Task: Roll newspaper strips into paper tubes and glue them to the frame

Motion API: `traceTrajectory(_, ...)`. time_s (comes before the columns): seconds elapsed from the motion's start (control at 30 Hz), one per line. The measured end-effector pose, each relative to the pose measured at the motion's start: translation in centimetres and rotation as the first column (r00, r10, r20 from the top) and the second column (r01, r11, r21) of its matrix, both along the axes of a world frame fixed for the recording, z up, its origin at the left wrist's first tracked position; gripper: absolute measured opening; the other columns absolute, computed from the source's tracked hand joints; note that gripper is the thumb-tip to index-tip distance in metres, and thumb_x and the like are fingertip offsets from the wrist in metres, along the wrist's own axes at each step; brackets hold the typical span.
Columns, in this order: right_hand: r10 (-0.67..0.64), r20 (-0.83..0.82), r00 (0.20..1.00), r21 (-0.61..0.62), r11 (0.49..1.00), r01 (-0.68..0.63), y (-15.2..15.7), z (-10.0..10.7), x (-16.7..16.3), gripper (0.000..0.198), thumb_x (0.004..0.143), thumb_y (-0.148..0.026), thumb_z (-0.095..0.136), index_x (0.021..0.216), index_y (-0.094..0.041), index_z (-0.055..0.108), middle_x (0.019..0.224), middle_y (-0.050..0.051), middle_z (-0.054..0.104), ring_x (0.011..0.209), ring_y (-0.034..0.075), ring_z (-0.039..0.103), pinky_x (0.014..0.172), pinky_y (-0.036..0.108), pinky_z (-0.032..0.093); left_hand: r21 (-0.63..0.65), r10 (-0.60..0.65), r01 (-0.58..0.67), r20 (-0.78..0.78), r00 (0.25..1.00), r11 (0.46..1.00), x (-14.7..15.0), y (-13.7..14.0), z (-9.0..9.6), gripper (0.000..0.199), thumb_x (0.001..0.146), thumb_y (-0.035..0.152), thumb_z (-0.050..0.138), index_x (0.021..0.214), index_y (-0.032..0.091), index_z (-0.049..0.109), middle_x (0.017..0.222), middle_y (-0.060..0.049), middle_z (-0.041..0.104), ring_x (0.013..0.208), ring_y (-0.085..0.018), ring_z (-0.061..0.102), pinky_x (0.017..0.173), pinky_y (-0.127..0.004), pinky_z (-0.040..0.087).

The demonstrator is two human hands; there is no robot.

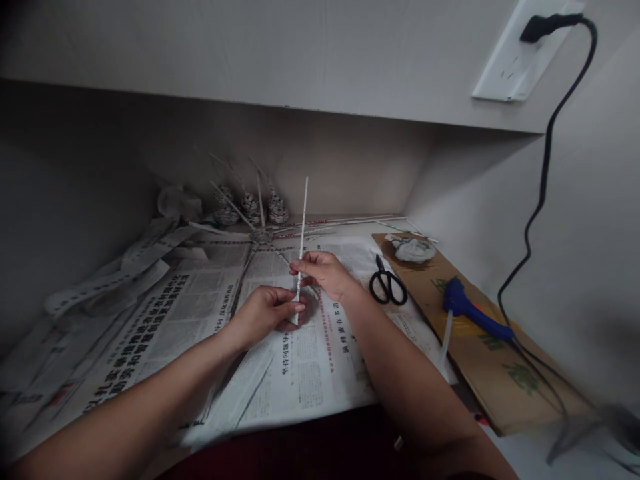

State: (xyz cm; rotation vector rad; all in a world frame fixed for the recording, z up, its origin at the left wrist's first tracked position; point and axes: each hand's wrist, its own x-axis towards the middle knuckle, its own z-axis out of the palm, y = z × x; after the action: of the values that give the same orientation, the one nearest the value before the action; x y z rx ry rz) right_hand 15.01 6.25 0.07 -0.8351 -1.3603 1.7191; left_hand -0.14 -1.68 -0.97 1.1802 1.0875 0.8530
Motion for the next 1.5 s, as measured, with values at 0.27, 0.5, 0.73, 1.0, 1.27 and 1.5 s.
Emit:
traceTrajectory(0.27, 0.003, -0.018, 1.000, -0.013, 1.000, -0.003, -0.12, 0.29, 0.21, 0.024, 0.065, -0.034, 0.081, 0.068, -0.016, 0.066, 0.078, 0.002, 0.066, 0.079, 0.014, 0.062, 0.063, 0.023, 0.048, -0.023, 0.014, -0.014, -0.001, 1.000, 1.000, -0.03, 0.17, -0.30, 0.018, 0.072, 0.027, 0.069, 0.083, 0.013, 0.072, 0.070, -0.002, 0.065, 0.066, -0.013, 0.060, 0.063, -0.028, 0.055)
traceTrajectory(0.5, 0.030, -0.023, 0.999, -0.010, 1.000, -0.030, -0.11, 0.28, 0.15, 0.024, 0.065, -0.035, 0.082, 0.072, -0.015, 0.069, 0.082, 0.004, 0.068, 0.082, 0.015, 0.062, 0.065, 0.023, 0.048, -0.004, -0.002, 0.002, -0.030, 1.000, 1.000, -0.06, 0.12, -0.34, 0.020, 0.073, 0.030, 0.069, 0.082, 0.013, 0.072, 0.074, -0.003, 0.066, 0.067, -0.013, 0.060, 0.062, -0.027, 0.055)
traceTrajectory(0.73, 0.109, -0.018, 0.994, 0.004, 0.994, -0.109, 0.02, 0.13, 0.42, 0.027, 0.071, -0.039, 0.077, 0.083, -0.016, 0.072, 0.091, 0.007, 0.069, 0.088, 0.017, 0.063, 0.069, 0.026, 0.049, 0.000, -0.008, 0.008, -0.019, 1.000, 1.000, 0.06, 0.06, -0.13, 0.018, 0.073, 0.030, 0.068, 0.077, 0.012, 0.070, 0.072, -0.004, 0.065, 0.066, -0.013, 0.059, 0.060, -0.028, 0.054)
traceTrajectory(1.0, 0.048, -0.033, 0.998, -0.006, 0.999, -0.049, 0.15, 0.12, 0.39, 0.026, 0.069, -0.038, 0.078, 0.080, -0.016, 0.070, 0.086, 0.005, 0.068, 0.084, 0.016, 0.063, 0.066, 0.025, 0.049, -0.006, -0.012, 0.012, -0.027, 1.000, 1.000, 0.10, -0.05, 0.15, 0.018, 0.073, 0.031, 0.068, 0.076, 0.013, 0.070, 0.071, -0.004, 0.065, 0.064, -0.013, 0.057, 0.057, -0.027, 0.054)
traceTrajectory(1.27, 0.007, -0.038, 0.999, -0.019, 1.000, -0.008, 0.07, 0.17, 0.40, 0.028, 0.065, -0.038, 0.081, 0.077, -0.015, 0.070, 0.082, 0.005, 0.067, 0.082, 0.017, 0.063, 0.067, 0.028, 0.051, 0.016, -0.023, 0.023, -0.042, 0.999, 1.000, 0.01, 0.01, -0.11, 0.019, 0.073, 0.032, 0.068, 0.074, 0.014, 0.071, 0.071, -0.004, 0.065, 0.063, -0.013, 0.056, 0.057, -0.027, 0.053)
traceTrajectory(1.5, 0.049, -0.017, 0.999, -0.011, 0.999, -0.049, 0.17, 0.04, 0.49, 0.026, 0.065, -0.036, 0.081, 0.072, -0.014, 0.069, 0.081, 0.006, 0.068, 0.081, 0.016, 0.063, 0.068, 0.026, 0.051, 0.008, -0.033, 0.033, -0.023, 0.999, 0.999, -0.01, -0.04, 0.07, 0.019, 0.073, 0.032, 0.068, 0.073, 0.014, 0.070, 0.070, -0.003, 0.065, 0.064, -0.013, 0.057, 0.058, -0.027, 0.053)
